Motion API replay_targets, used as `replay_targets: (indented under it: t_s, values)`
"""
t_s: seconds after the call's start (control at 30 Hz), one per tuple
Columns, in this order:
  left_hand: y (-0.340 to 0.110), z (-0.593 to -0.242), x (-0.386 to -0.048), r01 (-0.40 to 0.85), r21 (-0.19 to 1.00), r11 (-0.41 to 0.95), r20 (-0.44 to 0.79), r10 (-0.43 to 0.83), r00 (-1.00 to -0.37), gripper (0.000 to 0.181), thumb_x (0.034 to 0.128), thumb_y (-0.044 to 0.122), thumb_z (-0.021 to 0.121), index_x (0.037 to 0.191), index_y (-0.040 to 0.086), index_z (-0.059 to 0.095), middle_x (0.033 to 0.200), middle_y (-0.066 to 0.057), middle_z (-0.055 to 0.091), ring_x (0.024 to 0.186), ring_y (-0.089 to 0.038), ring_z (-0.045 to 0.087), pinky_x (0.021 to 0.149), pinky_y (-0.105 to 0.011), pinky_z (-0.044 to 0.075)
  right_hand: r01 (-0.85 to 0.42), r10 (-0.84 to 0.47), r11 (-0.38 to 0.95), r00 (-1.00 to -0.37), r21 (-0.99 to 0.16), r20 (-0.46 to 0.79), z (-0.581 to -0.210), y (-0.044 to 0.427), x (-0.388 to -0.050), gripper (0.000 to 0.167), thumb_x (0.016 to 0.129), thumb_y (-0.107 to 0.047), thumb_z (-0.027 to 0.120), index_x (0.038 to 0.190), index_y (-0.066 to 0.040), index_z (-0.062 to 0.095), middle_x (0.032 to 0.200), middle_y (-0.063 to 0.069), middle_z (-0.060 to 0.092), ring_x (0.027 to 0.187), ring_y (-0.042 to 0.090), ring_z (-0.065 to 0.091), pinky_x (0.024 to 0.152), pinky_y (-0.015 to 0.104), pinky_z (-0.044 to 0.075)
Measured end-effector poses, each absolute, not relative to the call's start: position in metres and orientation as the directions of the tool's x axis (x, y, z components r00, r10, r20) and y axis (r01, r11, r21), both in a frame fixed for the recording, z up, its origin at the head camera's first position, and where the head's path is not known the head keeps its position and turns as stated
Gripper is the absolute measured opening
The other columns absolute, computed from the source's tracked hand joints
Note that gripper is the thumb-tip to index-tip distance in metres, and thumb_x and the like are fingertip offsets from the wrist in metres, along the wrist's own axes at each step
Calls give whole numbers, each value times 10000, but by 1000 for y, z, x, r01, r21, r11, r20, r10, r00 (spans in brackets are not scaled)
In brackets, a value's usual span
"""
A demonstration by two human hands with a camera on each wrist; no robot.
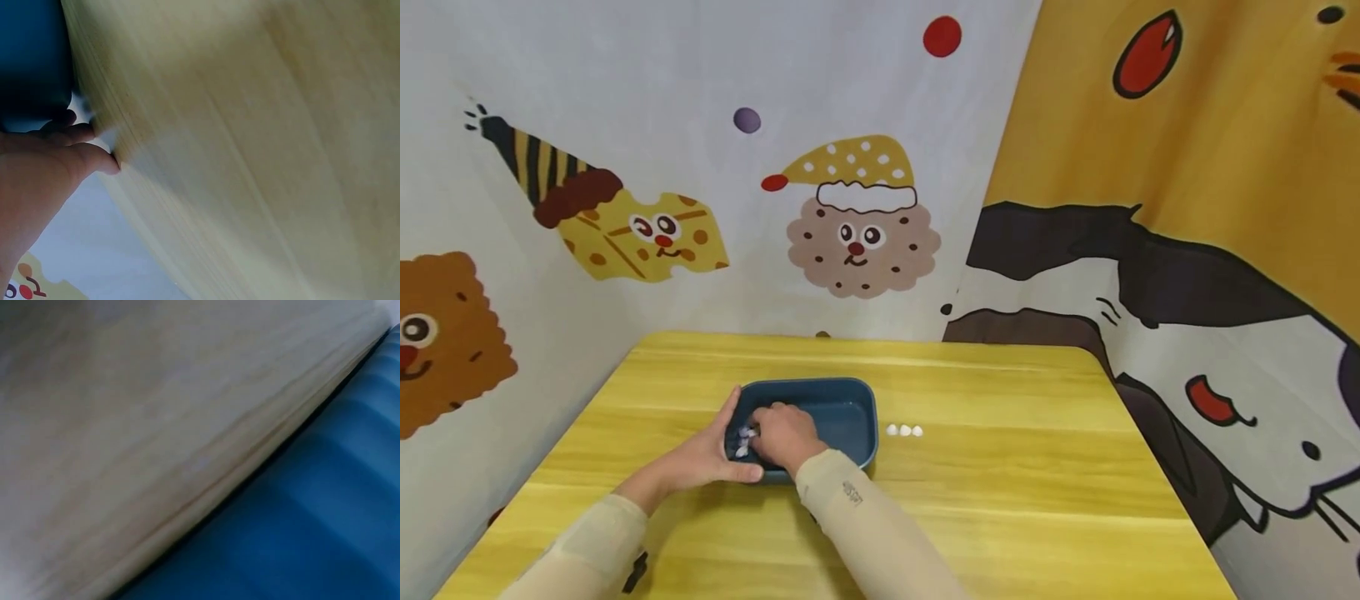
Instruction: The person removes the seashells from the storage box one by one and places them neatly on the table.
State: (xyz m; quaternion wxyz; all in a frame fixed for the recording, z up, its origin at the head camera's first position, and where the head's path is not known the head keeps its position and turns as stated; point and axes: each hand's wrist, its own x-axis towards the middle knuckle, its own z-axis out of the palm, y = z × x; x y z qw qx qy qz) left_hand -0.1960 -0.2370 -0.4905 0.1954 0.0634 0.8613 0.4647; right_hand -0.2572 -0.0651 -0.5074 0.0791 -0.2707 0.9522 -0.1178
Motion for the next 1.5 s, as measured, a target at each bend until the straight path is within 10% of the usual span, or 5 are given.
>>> replay_targets:
  t_s: [1.5]
  values:
    - [-236,-497,-195,-43,818,573,-234,263,-936,1421,857,480,900,1658,401,-270,1779,-286,66,1620,-537,184,1256,-728,262,-480,-520,813,-853,-329,-40,-504,-61,-255,190,1058,-421,678,1183,-343,799,1140,-99,751,1069,113,709,938,374,609]
